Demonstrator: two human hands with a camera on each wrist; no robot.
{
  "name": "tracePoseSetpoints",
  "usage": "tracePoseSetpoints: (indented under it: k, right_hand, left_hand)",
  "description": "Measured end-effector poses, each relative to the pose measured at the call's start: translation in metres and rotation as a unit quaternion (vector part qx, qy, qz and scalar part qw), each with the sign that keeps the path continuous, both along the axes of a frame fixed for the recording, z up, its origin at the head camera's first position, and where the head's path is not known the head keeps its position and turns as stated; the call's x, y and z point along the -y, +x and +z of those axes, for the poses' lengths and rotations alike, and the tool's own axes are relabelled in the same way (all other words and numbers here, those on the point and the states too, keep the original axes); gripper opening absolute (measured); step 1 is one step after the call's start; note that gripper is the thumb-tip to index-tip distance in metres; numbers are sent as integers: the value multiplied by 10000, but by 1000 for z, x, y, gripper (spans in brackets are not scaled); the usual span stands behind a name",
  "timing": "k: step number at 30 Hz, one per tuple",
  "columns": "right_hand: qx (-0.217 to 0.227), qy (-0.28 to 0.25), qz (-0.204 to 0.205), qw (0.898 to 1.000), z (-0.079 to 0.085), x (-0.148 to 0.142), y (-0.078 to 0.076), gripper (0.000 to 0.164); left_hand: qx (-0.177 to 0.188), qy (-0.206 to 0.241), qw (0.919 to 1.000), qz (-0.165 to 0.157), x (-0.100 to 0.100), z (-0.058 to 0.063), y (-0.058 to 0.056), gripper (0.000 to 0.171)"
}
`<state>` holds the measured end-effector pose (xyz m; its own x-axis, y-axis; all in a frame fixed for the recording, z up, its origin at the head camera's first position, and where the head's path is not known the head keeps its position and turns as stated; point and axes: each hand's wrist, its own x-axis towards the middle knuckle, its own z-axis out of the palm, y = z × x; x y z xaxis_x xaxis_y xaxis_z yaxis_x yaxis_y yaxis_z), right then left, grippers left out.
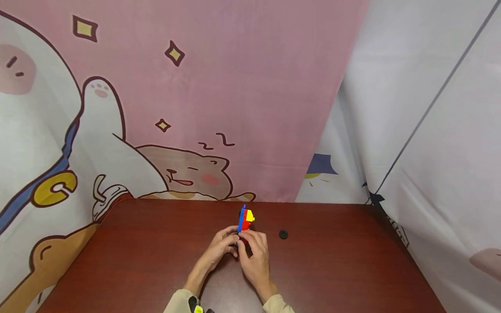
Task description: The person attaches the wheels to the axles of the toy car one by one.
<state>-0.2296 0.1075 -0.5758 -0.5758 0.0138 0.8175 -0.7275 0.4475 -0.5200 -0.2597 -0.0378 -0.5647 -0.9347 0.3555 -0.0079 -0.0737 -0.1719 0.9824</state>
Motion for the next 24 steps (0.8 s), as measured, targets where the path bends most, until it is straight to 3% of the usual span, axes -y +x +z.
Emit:
tracePoseSetpoints:
  k: [17, 24]
  right_hand:
    - [-31, -61, -28, 10000, 0, 1, 0, 29]
    - [-137, -102, -113, 9998, 2, 1, 2, 31]
  left_hand:
    - [-50, -225, 9997, -13, 3, -2, 0, 48]
    - [-88, -7, 10000, -27, 3, -2, 0, 47]
